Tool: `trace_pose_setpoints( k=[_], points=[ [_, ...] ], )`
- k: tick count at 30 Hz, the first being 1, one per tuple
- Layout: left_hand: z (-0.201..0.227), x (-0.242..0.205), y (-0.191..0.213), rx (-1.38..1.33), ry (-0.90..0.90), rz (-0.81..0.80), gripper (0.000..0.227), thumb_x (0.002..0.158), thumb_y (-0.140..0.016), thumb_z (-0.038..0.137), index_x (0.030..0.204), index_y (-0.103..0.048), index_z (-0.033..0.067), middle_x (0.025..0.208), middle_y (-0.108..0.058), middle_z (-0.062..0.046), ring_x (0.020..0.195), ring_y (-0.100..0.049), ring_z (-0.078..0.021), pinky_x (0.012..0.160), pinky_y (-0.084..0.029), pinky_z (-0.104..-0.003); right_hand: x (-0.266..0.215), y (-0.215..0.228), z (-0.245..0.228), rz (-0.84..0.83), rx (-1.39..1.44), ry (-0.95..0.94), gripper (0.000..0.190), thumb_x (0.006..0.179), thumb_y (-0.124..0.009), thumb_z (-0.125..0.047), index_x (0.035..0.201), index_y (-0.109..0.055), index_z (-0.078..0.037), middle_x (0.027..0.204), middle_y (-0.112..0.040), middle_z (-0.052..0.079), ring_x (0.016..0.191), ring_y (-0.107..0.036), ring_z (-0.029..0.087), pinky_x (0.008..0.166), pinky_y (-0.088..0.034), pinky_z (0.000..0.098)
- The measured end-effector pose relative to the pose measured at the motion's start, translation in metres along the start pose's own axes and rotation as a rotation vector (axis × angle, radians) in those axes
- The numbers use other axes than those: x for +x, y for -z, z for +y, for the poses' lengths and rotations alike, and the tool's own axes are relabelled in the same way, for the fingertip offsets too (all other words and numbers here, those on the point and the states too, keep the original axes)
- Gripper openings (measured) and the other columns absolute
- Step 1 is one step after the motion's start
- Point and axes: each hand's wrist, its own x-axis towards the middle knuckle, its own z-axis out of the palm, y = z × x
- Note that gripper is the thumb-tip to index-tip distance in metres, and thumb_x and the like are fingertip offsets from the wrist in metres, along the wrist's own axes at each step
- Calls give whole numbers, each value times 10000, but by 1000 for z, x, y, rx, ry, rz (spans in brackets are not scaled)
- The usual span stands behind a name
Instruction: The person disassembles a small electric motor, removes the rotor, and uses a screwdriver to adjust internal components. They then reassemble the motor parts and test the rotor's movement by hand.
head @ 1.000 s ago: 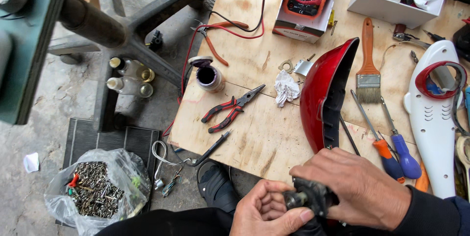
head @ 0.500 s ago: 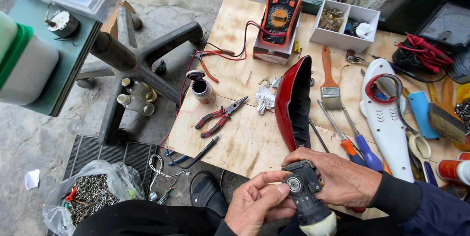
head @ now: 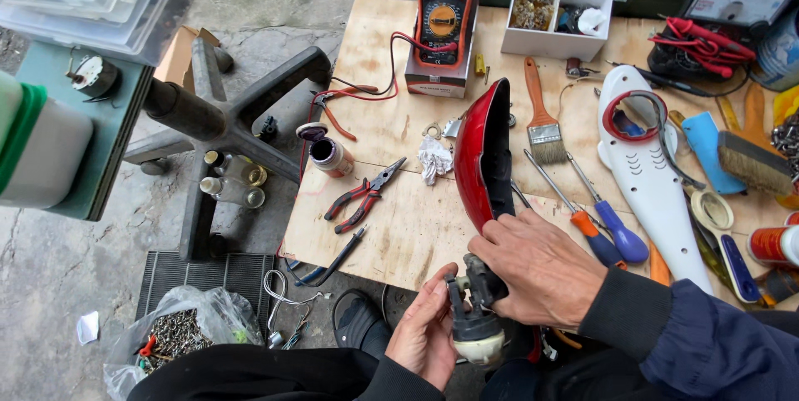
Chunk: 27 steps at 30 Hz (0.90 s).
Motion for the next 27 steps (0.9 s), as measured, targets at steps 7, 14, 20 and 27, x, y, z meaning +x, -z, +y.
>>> trace_pose_setpoints(
  k=[7,14,20,27],
  points=[
    [-8,16,3,-171,-10,130,393,1101,-610,118,1444,-739,-24,1257,-757,-226,1092,-693,-311,1003,-568,-514,17,-1,-3,11,-137,96,520,616,-930,-404,940,-606,-159,891,-621,57,802,-599,309,753,-442,484],
    [-10,21,4,-200,17,94,379,1113,-571,116,1440,-714,-12,1298,-746,-269,1151,-696,-380,1038,-551,-548,21,-6,4,-17,-142,105,517,661,-933,-455,954,-623,-162,889,-636,53,809,-603,306,756,-446,486],
    [-14,23,12,-161,23,96,403,1068,-665,120,1435,-773,-6,1062,-722,-144,859,-638,-216,867,-553,-400,17,-10,13,13,-63,91,471,675,-885,-469,931,-626,-171,875,-644,57,801,-617,335,751,-449,502],
    [-4,5,-2,-28,24,30,374,1017,-749,156,1377,-788,64,1158,-827,-142,933,-752,-230,672,-630,-423,7,9,28,-76,198,12,416,785,-810,-396,1126,-660,-212,997,-717,27,875,-667,321,864,-475,474]
  ],
)
